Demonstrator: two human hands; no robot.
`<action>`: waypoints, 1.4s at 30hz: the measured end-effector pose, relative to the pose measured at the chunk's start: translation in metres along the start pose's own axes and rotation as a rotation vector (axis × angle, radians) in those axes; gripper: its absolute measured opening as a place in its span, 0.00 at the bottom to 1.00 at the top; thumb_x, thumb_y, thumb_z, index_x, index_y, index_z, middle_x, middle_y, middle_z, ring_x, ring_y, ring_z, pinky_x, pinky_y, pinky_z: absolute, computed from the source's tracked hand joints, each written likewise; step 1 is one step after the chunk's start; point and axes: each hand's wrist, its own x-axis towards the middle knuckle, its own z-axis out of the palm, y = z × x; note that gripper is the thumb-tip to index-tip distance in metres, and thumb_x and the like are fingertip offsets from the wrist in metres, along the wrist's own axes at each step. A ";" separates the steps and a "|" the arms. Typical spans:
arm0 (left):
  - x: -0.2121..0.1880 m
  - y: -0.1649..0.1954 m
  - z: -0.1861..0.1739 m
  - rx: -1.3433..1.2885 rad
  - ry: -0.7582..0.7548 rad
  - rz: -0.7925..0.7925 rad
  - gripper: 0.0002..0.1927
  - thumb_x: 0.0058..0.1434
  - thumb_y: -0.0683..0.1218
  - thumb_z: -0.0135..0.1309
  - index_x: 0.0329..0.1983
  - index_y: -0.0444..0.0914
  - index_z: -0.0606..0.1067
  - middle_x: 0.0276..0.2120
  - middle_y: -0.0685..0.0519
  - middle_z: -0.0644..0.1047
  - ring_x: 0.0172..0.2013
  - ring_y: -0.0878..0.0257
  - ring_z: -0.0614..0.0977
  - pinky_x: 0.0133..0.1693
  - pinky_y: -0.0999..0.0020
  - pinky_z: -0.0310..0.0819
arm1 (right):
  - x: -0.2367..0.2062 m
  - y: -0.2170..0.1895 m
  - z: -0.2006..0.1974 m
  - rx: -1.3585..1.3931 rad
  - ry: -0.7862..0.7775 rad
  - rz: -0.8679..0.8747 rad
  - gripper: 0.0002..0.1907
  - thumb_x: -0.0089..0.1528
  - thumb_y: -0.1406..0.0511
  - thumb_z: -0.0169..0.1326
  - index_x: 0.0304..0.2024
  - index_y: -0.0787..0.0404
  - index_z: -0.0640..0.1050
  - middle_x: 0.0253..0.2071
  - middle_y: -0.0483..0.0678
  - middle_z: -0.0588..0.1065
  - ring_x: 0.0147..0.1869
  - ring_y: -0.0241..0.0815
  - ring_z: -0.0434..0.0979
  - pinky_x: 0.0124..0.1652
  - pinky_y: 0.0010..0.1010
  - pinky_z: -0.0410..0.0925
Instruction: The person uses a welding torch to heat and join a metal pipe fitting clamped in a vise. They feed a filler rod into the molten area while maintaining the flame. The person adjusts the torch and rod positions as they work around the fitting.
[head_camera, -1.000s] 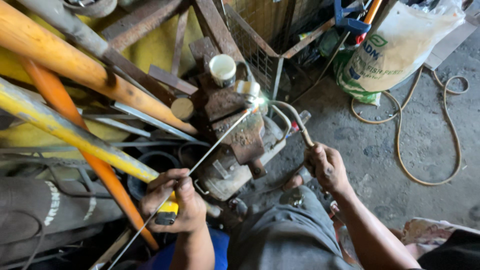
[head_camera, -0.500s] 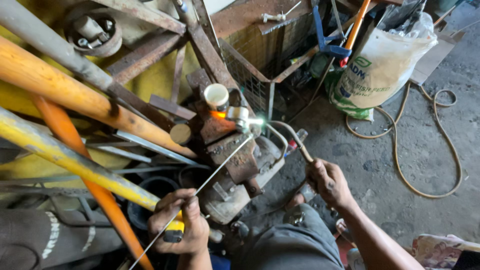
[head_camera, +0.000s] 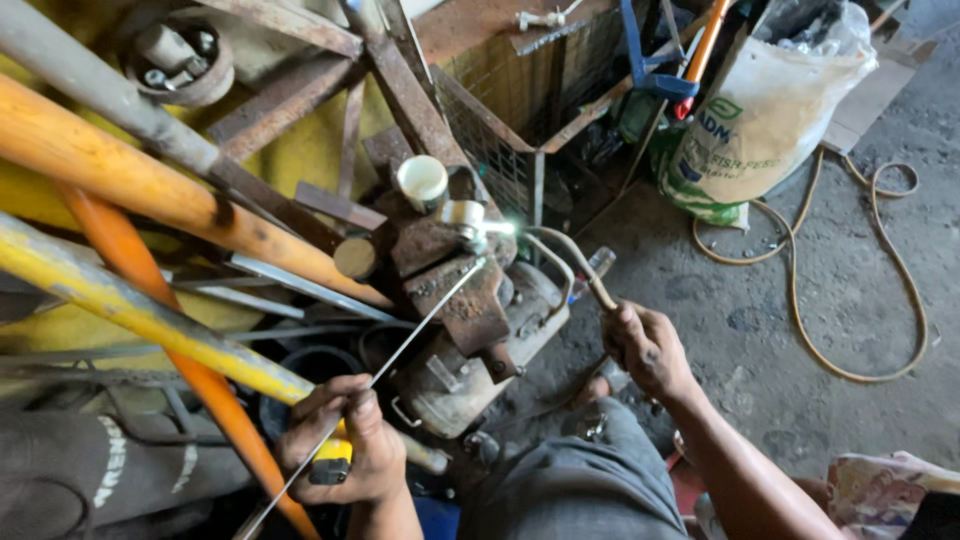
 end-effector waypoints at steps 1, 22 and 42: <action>0.001 0.000 0.000 -0.004 -0.005 -0.001 0.14 0.67 0.39 0.61 0.45 0.36 0.66 0.36 0.43 0.76 0.32 0.54 0.83 0.36 0.65 0.81 | 0.000 0.001 0.000 -0.001 0.004 0.017 0.31 0.68 0.43 0.42 0.28 0.61 0.72 0.21 0.41 0.67 0.23 0.30 0.62 0.23 0.26 0.58; 0.024 0.011 0.009 0.124 -0.096 0.144 0.14 0.64 0.41 0.62 0.42 0.37 0.67 0.31 0.45 0.79 0.31 0.54 0.84 0.33 0.67 0.80 | 0.014 -0.010 -0.003 -0.006 -0.050 -0.011 0.29 0.70 0.47 0.42 0.29 0.65 0.72 0.22 0.42 0.65 0.25 0.32 0.62 0.25 0.27 0.59; 0.024 0.007 0.013 0.094 -0.097 0.101 0.13 0.64 0.38 0.61 0.43 0.36 0.67 0.34 0.44 0.79 0.33 0.54 0.84 0.35 0.67 0.81 | 0.006 -0.011 -0.001 -0.032 -0.034 0.053 0.28 0.69 0.47 0.43 0.30 0.64 0.72 0.23 0.42 0.66 0.25 0.32 0.63 0.25 0.26 0.60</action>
